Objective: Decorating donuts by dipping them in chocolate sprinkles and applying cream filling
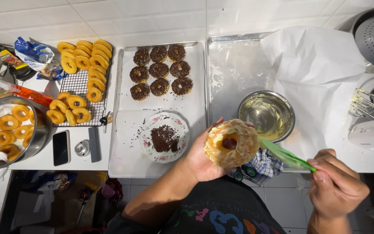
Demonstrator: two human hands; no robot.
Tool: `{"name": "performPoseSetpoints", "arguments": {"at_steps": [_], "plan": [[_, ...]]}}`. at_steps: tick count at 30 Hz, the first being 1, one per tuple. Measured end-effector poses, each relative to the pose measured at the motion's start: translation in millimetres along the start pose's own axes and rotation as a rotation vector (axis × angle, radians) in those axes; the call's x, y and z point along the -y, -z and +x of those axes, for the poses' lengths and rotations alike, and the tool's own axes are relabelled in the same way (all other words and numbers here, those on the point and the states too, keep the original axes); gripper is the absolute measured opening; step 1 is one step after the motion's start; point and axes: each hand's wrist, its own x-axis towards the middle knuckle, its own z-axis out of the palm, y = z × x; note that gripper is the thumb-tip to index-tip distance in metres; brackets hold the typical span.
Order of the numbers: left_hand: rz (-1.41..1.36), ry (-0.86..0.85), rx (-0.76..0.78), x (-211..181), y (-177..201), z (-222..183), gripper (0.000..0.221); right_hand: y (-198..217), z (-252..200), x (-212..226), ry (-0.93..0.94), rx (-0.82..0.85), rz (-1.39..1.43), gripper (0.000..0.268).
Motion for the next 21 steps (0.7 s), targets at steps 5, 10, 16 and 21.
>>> {"name": "performPoseSetpoints", "arguments": {"at_steps": [5,10,16,21], "plan": [[-0.024,-0.148,-0.159,9.3,-7.5,13.5,0.057,-30.0,-0.4,30.8,0.046,0.066,-0.130,0.021],[-0.043,-0.279,-0.163,16.5,-28.9,18.1,0.041,-36.2,-14.5,29.5,0.074,-0.097,-0.286,0.042],[-0.028,-0.290,-0.113,24.8,-51.7,18.6,0.033,-43.4,-17.6,16.3,0.110,-0.084,-0.223,0.022],[0.004,-0.365,-0.153,24.2,-51.6,20.0,0.044,-46.2,-34.6,34.6,0.225,-0.010,-0.368,0.014]]}}
